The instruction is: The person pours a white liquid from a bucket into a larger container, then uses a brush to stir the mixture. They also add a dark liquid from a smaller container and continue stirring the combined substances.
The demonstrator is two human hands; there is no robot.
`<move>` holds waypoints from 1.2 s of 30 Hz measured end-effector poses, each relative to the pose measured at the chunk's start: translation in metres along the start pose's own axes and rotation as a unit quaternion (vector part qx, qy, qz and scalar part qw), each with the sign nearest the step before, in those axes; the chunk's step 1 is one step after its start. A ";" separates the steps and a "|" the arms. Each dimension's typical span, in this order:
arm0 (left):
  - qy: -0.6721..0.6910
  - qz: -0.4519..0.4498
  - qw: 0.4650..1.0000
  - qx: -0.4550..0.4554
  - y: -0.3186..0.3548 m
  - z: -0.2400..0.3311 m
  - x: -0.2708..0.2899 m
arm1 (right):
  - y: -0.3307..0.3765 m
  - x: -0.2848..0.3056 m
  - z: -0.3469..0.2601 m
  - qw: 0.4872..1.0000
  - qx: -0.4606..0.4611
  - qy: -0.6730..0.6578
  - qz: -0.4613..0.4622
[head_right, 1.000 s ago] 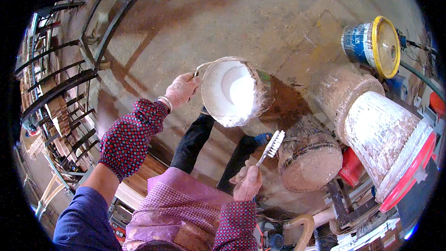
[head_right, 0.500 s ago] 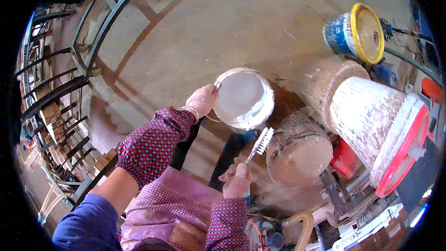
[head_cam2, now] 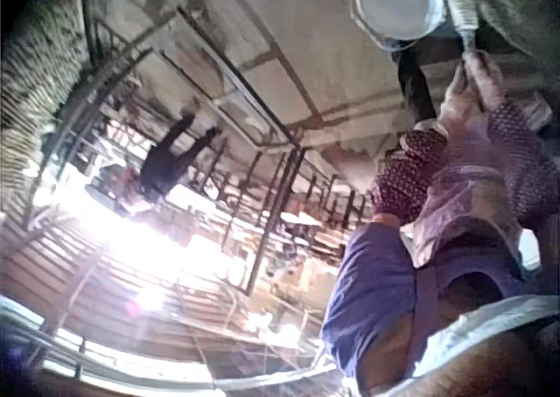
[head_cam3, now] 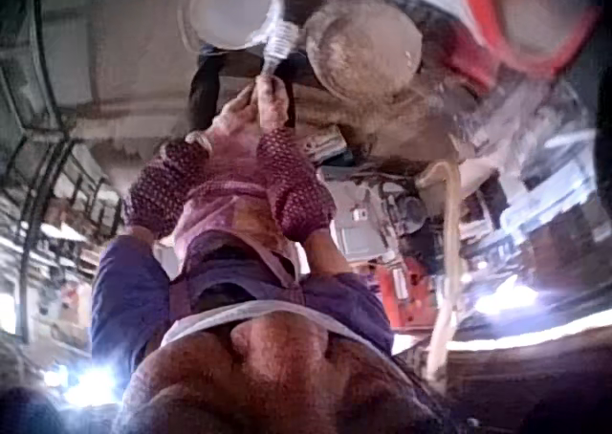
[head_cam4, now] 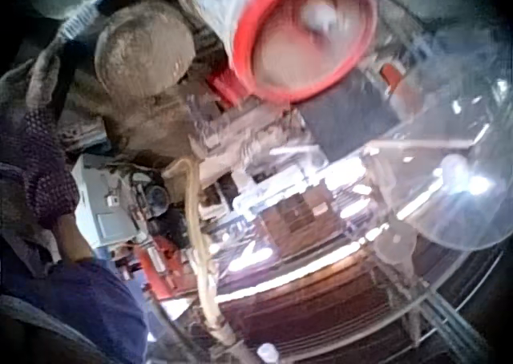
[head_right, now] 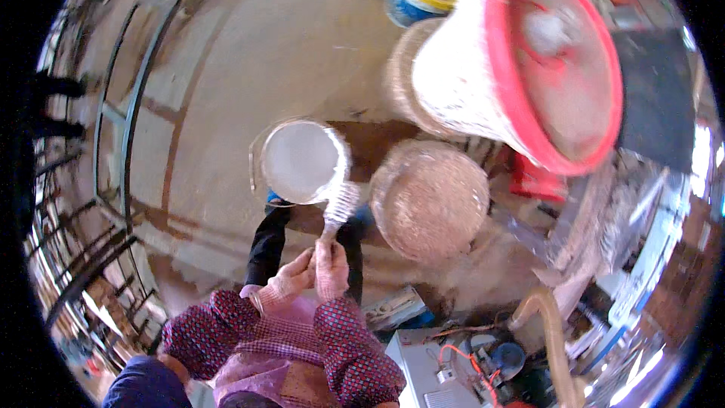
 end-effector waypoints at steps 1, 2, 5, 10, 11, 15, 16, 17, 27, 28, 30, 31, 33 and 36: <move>0.022 -0.014 1.000 0.010 0.000 0.015 -0.019 | -0.002 0.009 0.002 0.996 -0.032 -0.077 -0.031; 0.043 -0.025 0.999 0.021 0.001 0.037 -0.037 | -0.004 0.020 0.004 0.996 -0.024 -0.078 -0.025; 0.020 -0.053 0.998 0.028 -0.001 0.049 -0.058 | -0.007 0.049 -0.009 0.987 0.110 0.104 -0.050; -0.012 -0.038 0.992 0.119 0.000 0.061 -0.089 | -0.018 0.108 0.062 0.987 0.099 -0.080 0.093; -0.010 -0.022 0.992 0.124 0.003 0.061 -0.087 | -0.021 0.116 0.073 0.973 -0.007 -0.208 0.097; -0.053 -0.011 0.993 0.103 0.005 0.056 -0.100 | -0.046 0.154 0.114 0.808 -0.240 -0.507 0.179; -0.036 -0.006 0.995 0.096 0.007 0.060 -0.112 | -0.060 0.164 0.129 0.799 -0.247 -0.518 0.180; -0.074 0.006 0.992 0.105 0.006 0.058 -0.111 | -0.065 0.166 0.122 0.798 -0.257 -0.509 0.195; -0.238 0.065 0.963 0.107 0.007 0.048 -0.122 | -0.121 0.169 0.120 0.760 -0.209 -0.594 0.160; -0.235 0.084 0.963 0.102 0.009 0.049 -0.122 | -0.114 0.160 0.108 0.764 -0.199 -0.594 0.155; -0.232 0.076 0.964 0.102 0.010 0.051 -0.129 | -0.105 0.159 0.095 0.783 -0.187 -0.572 0.157; -0.231 0.072 0.965 0.102 0.011 0.051 -0.132 | -0.101 0.162 0.089 0.791 -0.178 -0.562 0.165; -0.196 0.072 0.973 0.094 0.011 0.052 -0.132 | -0.088 0.164 0.060 0.809 -0.160 -0.539 0.172; -0.183 0.062 0.977 0.087 0.011 0.053 -0.136 | -0.076 0.170 0.032 0.807 -0.049 -0.553 0.201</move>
Point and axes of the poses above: each hand's wrist, its own y-axis away from the middle knuckle, its own x-axis out of the back of the hand, z = x × y, the point moved 4 cm from there along -y, towards the middle knuckle, and after that the axes turned 2 degrees about -y, right-handed, at the moved point
